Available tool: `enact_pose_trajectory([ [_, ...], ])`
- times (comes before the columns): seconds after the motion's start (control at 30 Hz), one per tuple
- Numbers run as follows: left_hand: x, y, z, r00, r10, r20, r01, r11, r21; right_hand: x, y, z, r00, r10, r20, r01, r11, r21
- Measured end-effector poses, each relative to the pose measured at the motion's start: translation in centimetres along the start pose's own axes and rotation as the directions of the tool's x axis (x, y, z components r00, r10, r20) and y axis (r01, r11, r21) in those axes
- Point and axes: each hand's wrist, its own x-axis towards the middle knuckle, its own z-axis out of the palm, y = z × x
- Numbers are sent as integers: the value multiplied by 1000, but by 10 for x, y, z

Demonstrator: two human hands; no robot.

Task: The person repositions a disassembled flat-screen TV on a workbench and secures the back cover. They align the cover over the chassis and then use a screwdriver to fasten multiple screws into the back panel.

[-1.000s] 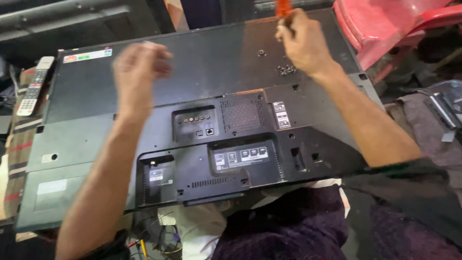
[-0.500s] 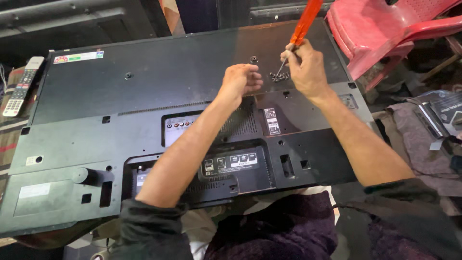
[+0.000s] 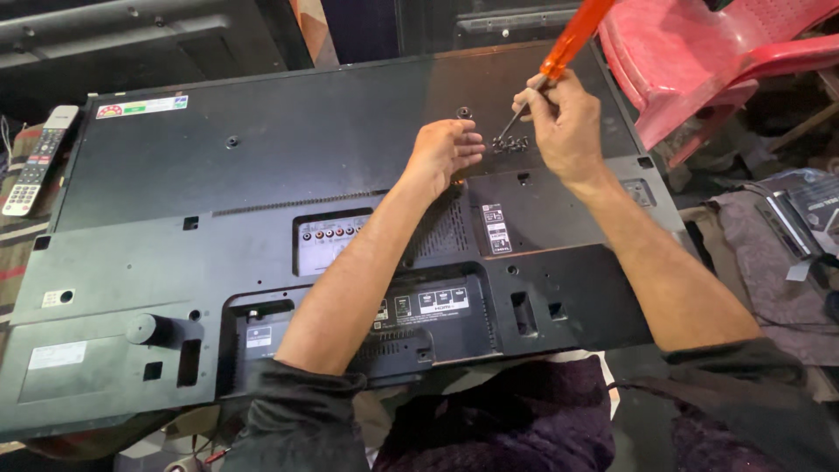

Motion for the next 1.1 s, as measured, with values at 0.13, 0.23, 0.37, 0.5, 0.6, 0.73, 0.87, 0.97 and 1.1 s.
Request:
enact_pose_trajectory([
  [0.13, 1, 2, 4, 997, -29, 71, 26, 999, 36, 5, -2, 0, 1000, -2, -30, 7, 990, 143],
  [0.23, 2, 1, 5, 990, -40, 137, 32, 998, 61, 6, -3, 0, 998, 41, -43, -33, 985, 172],
  [0.37, 1, -1, 6, 976, -37, 213, 4, 988, 152, 5, 0, 3, 999, 31, -43, -23, 985, 170],
  [0.5, 5, -3, 14, 979, -10, 202, -57, 945, 322, 6, 4, 4, 997, 30, -65, -19, 986, 168],
  [0.6, 12, -7, 21, 995, 11, 96, -61, 844, 533, 7, 7, -1, 995, 13, -96, -5, 997, 82],
  [0.73, 19, -11, 17, 988, 111, 107, -152, 832, 533, 5, 9, -7, 996, -40, -79, 34, 997, -71],
  [0.87, 20, -9, 10, 990, 116, 78, -138, 900, 414, 4, 7, -8, 998, -12, -66, 7, 998, -65],
  [0.97, 17, -3, 8, 994, 53, 98, -72, 977, 203, 5, 2, -7, 996, -11, -93, 12, 1000, 5],
  [1.1, 7, 6, 10, 984, 23, 177, -40, 995, 92, 5, -9, -6, 989, 3, -145, 21, 986, 164],
])
